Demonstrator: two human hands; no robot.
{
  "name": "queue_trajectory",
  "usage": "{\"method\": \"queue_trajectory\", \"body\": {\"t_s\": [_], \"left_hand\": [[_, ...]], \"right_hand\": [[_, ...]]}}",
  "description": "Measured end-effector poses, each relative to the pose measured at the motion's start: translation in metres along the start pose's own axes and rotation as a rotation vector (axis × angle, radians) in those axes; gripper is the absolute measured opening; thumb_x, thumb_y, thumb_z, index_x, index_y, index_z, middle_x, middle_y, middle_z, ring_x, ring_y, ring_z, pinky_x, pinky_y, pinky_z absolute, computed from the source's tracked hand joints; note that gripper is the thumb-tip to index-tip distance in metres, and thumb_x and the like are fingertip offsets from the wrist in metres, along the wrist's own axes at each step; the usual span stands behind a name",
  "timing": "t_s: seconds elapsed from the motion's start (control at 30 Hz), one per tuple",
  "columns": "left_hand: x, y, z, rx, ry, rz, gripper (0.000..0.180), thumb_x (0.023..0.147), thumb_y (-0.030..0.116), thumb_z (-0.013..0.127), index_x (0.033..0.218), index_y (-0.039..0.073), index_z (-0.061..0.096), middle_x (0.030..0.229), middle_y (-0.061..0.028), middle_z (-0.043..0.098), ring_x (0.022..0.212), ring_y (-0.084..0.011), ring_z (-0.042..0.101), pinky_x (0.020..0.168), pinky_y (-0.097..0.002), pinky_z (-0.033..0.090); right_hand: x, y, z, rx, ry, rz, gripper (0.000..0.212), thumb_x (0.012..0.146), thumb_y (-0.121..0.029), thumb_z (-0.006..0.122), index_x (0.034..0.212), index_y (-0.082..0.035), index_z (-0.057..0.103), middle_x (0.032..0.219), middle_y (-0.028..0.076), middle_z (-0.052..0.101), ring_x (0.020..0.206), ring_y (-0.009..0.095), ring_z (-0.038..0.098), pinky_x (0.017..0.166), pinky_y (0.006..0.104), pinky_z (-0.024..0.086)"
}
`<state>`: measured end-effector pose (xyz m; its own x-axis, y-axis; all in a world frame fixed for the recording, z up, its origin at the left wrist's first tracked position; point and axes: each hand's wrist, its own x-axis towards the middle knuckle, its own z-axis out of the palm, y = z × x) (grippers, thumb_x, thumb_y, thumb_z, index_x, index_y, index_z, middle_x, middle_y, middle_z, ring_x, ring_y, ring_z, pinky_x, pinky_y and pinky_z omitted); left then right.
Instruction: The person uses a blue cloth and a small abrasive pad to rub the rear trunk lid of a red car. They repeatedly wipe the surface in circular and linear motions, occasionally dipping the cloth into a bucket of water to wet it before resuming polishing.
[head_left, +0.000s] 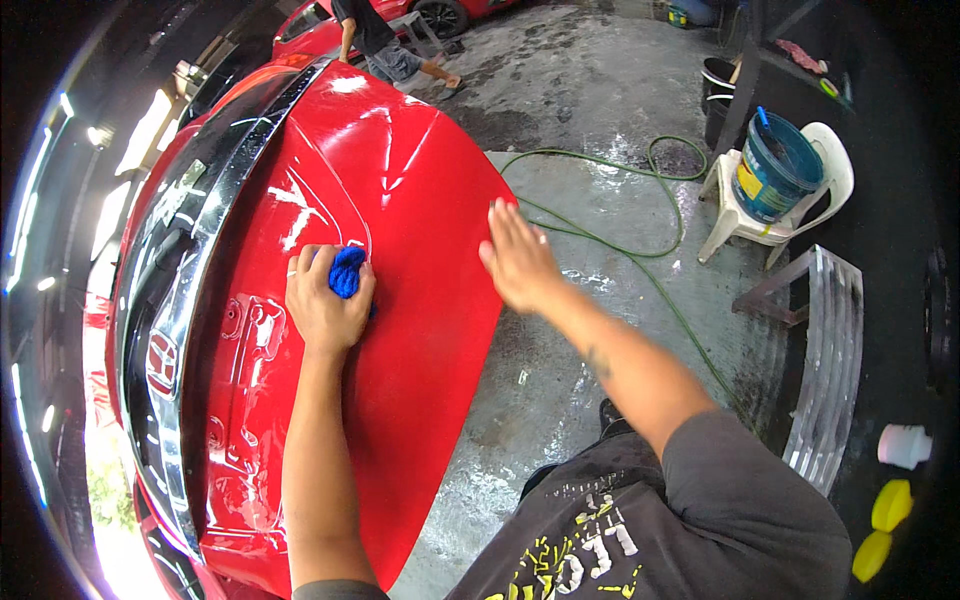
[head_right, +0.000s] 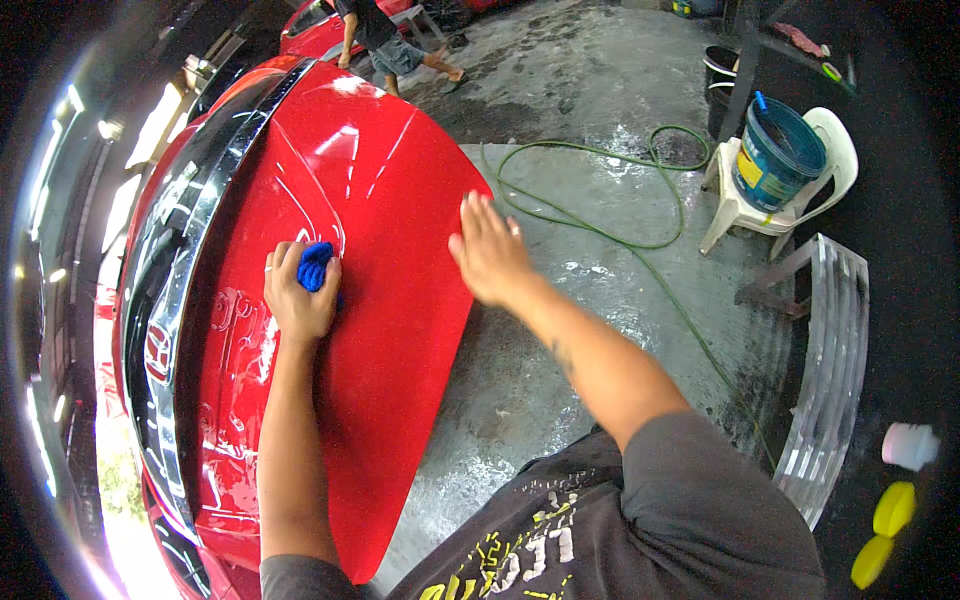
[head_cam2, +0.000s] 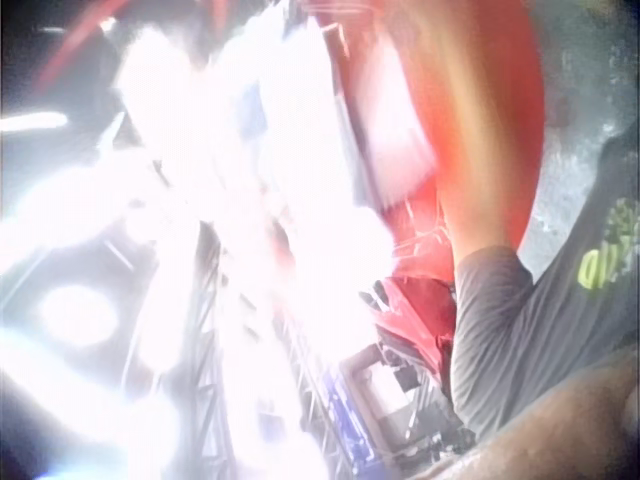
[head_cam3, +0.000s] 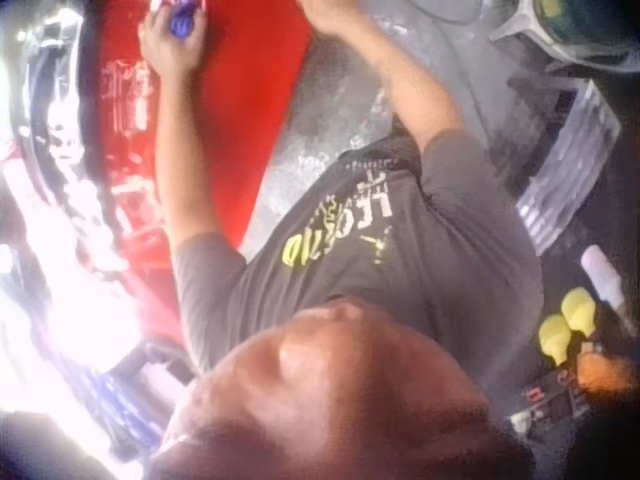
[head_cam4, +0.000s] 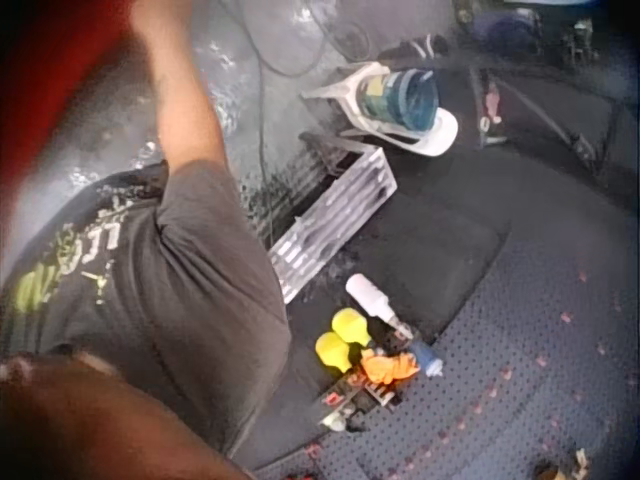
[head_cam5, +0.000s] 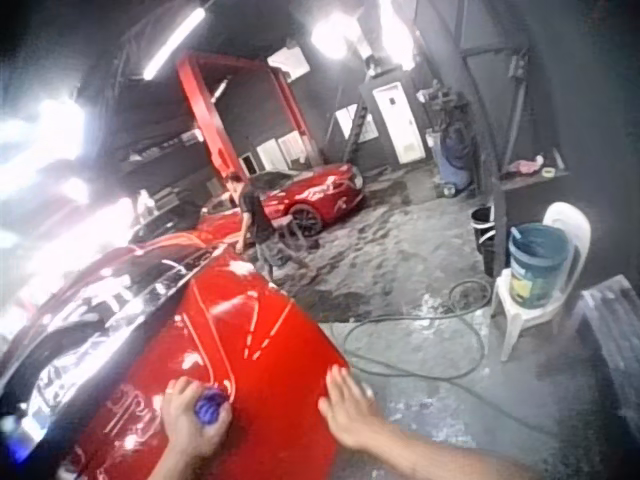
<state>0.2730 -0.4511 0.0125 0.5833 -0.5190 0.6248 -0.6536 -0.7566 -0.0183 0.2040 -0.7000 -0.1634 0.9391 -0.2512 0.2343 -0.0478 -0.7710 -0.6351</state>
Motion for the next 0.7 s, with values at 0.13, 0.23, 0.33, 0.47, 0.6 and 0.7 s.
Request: {"method": "queue_trajectory", "body": {"t_s": [0.13, 0.23, 0.33, 0.47, 0.6, 0.7], "left_hand": [[-0.003, -0.006, -0.003, -0.002, 0.035, 0.008, 0.027, 0.083, 0.024, 0.085, 0.101, 0.007, 0.076, 0.103, -0.0138, 0.071, 0.098, -0.0386, 0.067, 0.086, -0.051, 0.055], [-0.003, -0.003, -0.004, 0.002, 0.043, -0.011, 0.026, 0.081, 0.021, 0.085, 0.101, 0.006, 0.076, 0.101, -0.0136, 0.071, 0.097, -0.0385, 0.067, 0.086, -0.0501, 0.055], [0.004, -0.001, -0.001, 0.0, 0.037, 0.015, 0.026, 0.08, 0.02, 0.085, 0.099, 0.006, 0.074, 0.101, -0.0147, 0.07, 0.096, -0.0392, 0.066, 0.086, -0.05, 0.055], [0.005, 0.0, -0.002, 0.003, -0.03, -0.022, 0.026, 0.084, 0.018, 0.084, 0.103, 0.003, 0.074, 0.104, -0.017, 0.07, 0.101, -0.0397, 0.066, 0.094, -0.0499, 0.052], [-0.002, 0.0, -0.008, 0.003, -0.006, -0.024, 0.027, 0.078, 0.019, 0.086, 0.097, 0.005, 0.073, 0.102, -0.0152, 0.07, 0.097, -0.038, 0.066, 0.087, -0.0496, 0.053], [0.002, 0.0, -0.008, -0.018, -0.03, -0.008, 0.028, 0.08, 0.019, 0.085, 0.1, 0.004, 0.072, 0.104, -0.0164, 0.07, 0.101, -0.04, 0.065, 0.092, -0.0505, 0.052]], "right_hand": [[-0.014, 0.023, 0.006, -0.002, -0.063, -0.173, 0.069, 0.121, -0.041, 0.035, 0.177, -0.002, 0.026, 0.188, 0.017, 0.018, 0.174, 0.032, 0.017, 0.136, 0.0655, 0.021], [-0.037, 0.018, -0.002, -0.127, -0.167, -0.232, 0.069, 0.12, -0.038, 0.04, 0.177, -0.003, 0.025, 0.188, 0.018, 0.018, 0.174, 0.034, 0.016, 0.136, 0.0673, 0.02], [0.045, 0.035, 0.004, 0.085, 0.066, -0.294, 0.068, 0.119, -0.037, 0.042, 0.176, -0.003, 0.027, 0.187, 0.019, 0.02, 0.174, 0.034, 0.018, 0.137, 0.0648, 0.019], [0.093, 0.062, -0.011, 0.186, 0.045, -0.422, 0.068, 0.119, -0.035, 0.046, 0.176, -0.003, 0.029, 0.187, 0.018, 0.022, 0.173, 0.034, 0.021, 0.139, 0.0572, 0.018], [0.051, 0.085, -0.009, 0.1, -0.011, -0.565, 0.069, 0.118, -0.034, 0.049, 0.175, -0.002, 0.029, 0.186, 0.018, 0.023, 0.173, 0.034, 0.022, 0.139, 0.0575, 0.02], [0.102, 0.062, -0.012, 0.118, 0.113, -0.596, 0.067, 0.118, -0.034, 0.049, 0.174, -0.002, 0.031, 0.186, 0.018, 0.025, 0.172, 0.034, 0.023, 0.138, 0.058, 0.021]]}}
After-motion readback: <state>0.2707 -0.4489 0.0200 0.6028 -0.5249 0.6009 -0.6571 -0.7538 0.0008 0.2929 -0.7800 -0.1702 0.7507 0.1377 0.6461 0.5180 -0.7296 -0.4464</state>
